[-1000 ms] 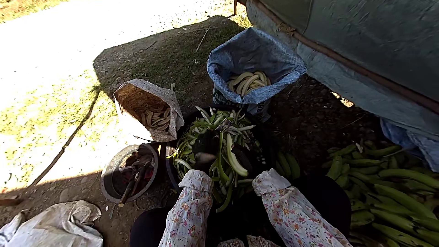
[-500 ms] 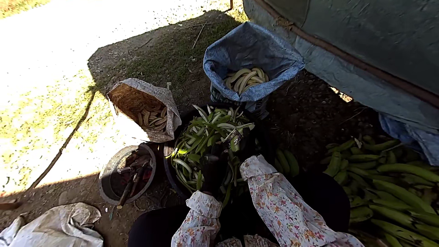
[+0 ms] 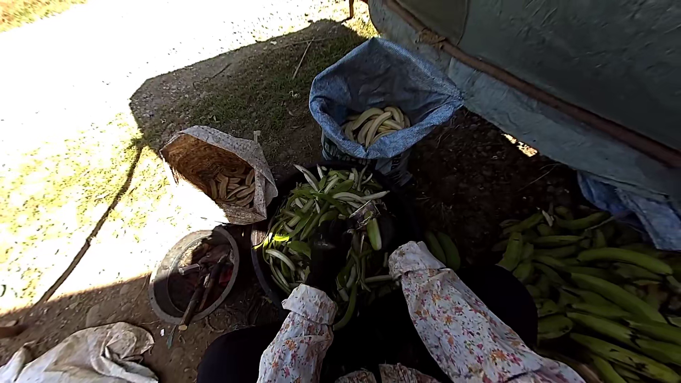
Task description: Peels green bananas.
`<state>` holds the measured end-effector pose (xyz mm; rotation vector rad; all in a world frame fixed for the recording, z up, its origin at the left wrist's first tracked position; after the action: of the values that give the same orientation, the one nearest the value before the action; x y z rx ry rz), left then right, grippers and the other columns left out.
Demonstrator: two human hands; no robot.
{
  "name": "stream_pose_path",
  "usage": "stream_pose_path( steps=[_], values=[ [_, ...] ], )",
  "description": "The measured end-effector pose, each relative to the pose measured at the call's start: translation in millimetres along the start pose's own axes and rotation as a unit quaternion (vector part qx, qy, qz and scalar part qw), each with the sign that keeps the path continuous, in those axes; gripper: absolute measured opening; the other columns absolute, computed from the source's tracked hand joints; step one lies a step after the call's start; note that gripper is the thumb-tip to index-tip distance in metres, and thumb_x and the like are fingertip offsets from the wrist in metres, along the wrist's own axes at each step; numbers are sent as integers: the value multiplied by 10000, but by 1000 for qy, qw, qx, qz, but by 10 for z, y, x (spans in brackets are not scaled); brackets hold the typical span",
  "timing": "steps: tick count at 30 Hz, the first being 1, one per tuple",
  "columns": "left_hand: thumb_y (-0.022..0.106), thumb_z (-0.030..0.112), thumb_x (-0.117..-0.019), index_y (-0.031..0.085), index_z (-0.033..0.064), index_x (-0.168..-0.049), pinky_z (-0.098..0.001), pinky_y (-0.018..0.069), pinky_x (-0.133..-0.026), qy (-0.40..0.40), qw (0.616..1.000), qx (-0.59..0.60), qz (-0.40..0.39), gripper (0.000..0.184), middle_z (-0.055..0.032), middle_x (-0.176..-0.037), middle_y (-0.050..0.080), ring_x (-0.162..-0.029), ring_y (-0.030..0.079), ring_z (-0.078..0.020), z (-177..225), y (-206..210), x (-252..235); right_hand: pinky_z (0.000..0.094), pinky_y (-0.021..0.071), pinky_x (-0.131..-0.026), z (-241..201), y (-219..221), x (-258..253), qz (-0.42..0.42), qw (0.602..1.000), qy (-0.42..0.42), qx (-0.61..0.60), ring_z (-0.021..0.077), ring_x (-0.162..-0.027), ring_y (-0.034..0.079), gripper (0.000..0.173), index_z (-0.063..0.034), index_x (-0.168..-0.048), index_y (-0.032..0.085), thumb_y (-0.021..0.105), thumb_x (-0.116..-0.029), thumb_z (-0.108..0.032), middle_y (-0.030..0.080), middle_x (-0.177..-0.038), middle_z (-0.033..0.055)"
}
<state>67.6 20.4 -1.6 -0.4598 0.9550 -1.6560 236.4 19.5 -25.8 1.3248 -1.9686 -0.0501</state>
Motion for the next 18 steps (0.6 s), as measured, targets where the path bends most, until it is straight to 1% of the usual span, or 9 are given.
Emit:
stream_pose_path(
  steps=[1, 4, 6, 7, 9, 10, 12, 16, 18],
  values=[
    [598, 372, -973, 723, 81, -1266, -608, 501, -923, 33, 999, -2, 11, 432, -187, -1184, 702, -1091, 667, -385, 40, 20, 95, 278, 540, -676, 54, -51, -131, -19, 999, -4, -48, 117, -724, 593, 404, -27, -1197, 555, 275, -1129, -310, 596, -883, 62],
    [629, 390, -948, 727, 101, -1263, -659, 455, -967, 54, 998, -33, -2, 439, -236, -1250, 669, -1171, 616, -469, 105, -21, 265, 209, 537, -497, 471, -235, -884, -89, 977, 17, -194, 76, -519, 609, 441, -77, -903, 535, 259, -1122, -344, 597, -630, 6],
    [608, 415, -951, 728, 108, -1256, -665, 452, -958, 56, 997, -51, 15, 449, -242, -1247, 665, -1174, 604, -486, 87, -33, 289, 198, 528, -477, 408, -132, -796, -62, 980, 32, -187, 77, -489, 595, 389, -68, -879, 522, 290, -1113, -274, 575, -601, 8],
    [603, 413, -952, 731, 105, -1250, -660, 464, -937, 60, 996, -53, 32, 447, -238, -1230, 674, -1153, 617, -480, 72, -27, 280, 193, 534, -521, 331, -63, -633, -44, 989, 12, -141, 66, -530, 593, 349, -50, -938, 534, 295, -1117, -232, 575, -646, 12],
    [599, 386, -960, 735, 89, -1236, -623, 504, -885, 61, 996, -36, 63, 427, -208, -1173, 697, -1079, 661, -426, 42, 1, 209, 214, 522, -740, 94, 109, -114, -38, 997, -61, 16, 73, -782, 578, 307, 30, -1234, 512, 283, -1122, -140, 571, -925, 67],
    [590, 370, -975, 732, 76, -1243, -603, 520, -872, 47, 997, -18, 64, 422, -198, -1150, 707, -1052, 679, -396, 22, 19, 152, 215, 517, -820, 41, 174, 68, -34, 989, -99, 101, 73, -888, 586, 339, 48, -1316, 494, 286, -1118, -132, 588, -1041, 95],
    [567, 363, -1007, 698, 56, -1290, -574, 528, -906, -24, 999, 19, 25, 438, -202, -1157, 699, -1064, 678, -361, -17, 35, 2, 250, 522, -907, 36, 235, 253, -13, 959, -141, 245, 107, -1004, 615, 400, 53, -1360, 523, 306, -1125, -187, 627, -1163, 150],
    [419, 428, -1087, 543, 107, -1471, -583, 425, -1086, -195, 975, 7, -105, 515, -204, -1399, 594, -1315, 557, -361, -76, -49, -384, 335, 516, -970, 106, 172, 404, -93, 948, -93, 291, 169, -1100, 624, 502, -12, -1498, 444, 301, -1115, -302, 607, -1313, 172],
    [401, 429, -1092, 552, 104, -1457, -575, 418, -1099, -212, 972, 13, -103, 511, -197, -1402, 598, -1324, 555, -351, -107, -55, -454, 301, 558, -829, 136, 89, 357, -119, 962, -67, 237, 143, -913, 661, 497, -25, -1523, 406, 338, -1089, -258, 665, -1144, 116]
  ],
)
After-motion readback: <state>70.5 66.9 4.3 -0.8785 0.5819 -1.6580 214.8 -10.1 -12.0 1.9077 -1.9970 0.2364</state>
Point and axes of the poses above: each hand's wrist, its own x-axis away from the middle knuckle, its own y-axis out of the palm, z = x × y, the point moved 2 cm from there along -x, towards the middle knuckle
